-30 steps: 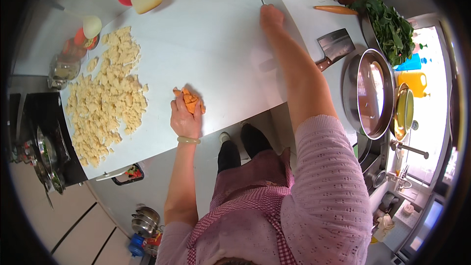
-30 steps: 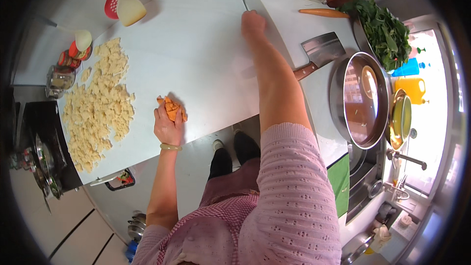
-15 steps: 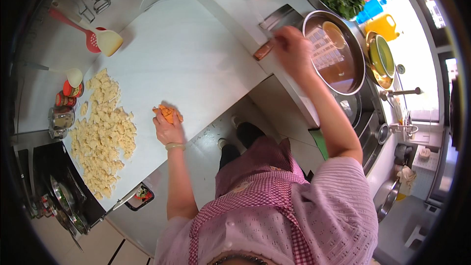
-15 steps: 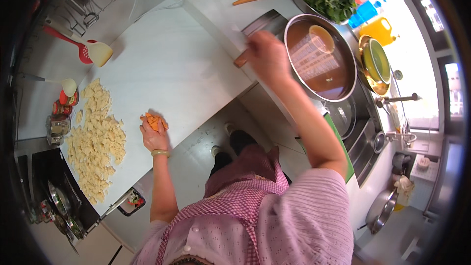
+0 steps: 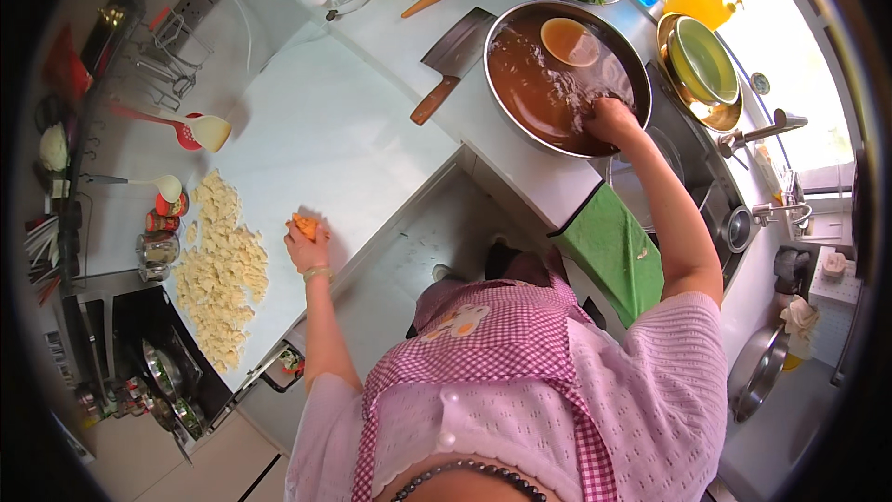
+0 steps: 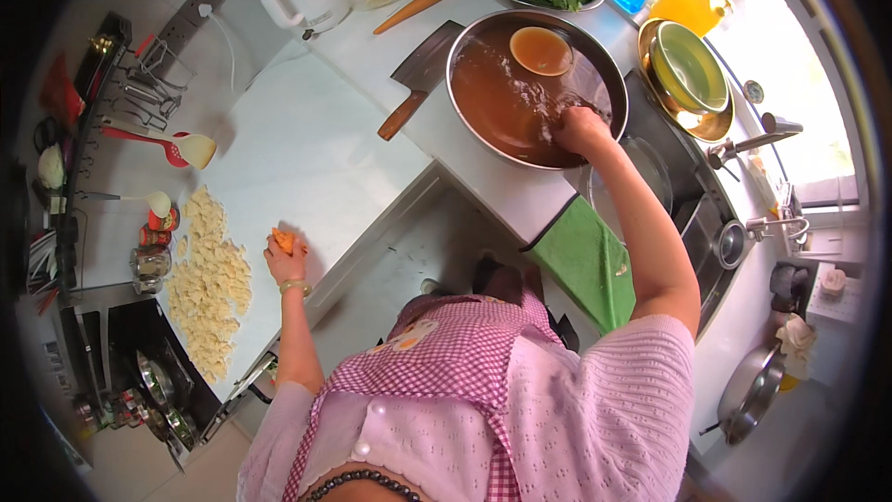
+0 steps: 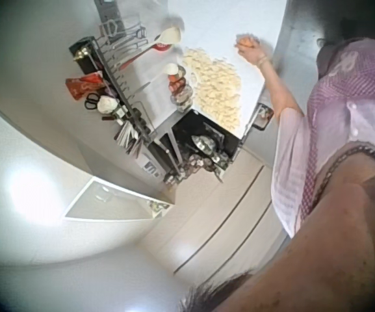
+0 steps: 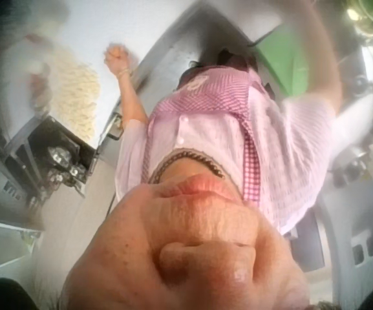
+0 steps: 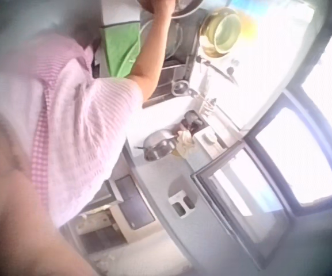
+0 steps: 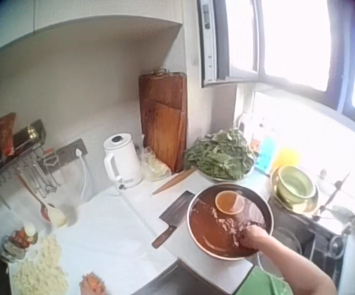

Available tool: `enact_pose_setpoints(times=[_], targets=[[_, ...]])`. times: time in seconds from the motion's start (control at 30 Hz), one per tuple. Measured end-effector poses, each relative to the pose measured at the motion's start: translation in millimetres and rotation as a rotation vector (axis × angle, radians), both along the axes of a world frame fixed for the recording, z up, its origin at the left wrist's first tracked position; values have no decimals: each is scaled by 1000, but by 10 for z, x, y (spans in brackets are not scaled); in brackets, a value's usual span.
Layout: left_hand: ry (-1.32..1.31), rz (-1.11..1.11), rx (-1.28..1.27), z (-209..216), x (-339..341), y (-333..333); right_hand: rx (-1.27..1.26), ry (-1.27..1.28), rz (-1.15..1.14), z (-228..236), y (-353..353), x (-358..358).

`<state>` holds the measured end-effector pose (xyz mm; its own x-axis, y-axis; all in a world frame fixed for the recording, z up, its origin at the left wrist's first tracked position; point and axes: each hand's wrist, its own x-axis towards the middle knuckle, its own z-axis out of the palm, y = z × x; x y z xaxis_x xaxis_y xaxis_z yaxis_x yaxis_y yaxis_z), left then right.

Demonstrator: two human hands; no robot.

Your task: The person washes a knife and cutting board at the sink, then wipes the countertop with a cloth. They rinse a small bowl and wipe the floor with a cloth, moving around the kitchen to clean different areas.

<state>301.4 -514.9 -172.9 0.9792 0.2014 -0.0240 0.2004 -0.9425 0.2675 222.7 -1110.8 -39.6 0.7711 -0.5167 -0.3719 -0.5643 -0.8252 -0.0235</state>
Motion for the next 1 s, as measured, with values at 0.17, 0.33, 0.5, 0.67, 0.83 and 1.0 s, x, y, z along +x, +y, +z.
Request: enact_pose_setpoints(times=[0.17,0.33,0.5,0.67,0.83,1.0], targets=[[-151,112,178,318,34,-549,149,-306,157,-366,-375,135],[-367,-337,-615,1211,44,-1930,607,-604,-200,212,-215,68],[-105,-823,-1081,1908,-86,-3689,871,-911,-243,246,-132,78],[605,-790,-1341,1790,118,-4426,932,-901,-141,470,-16,51],[775,-749,-1420,1688,37,-4644,574,-800,-89,225,-196,14],[689,-729,-1321,1510,-66,-4790,817,-777,-216,15,-308,66]])
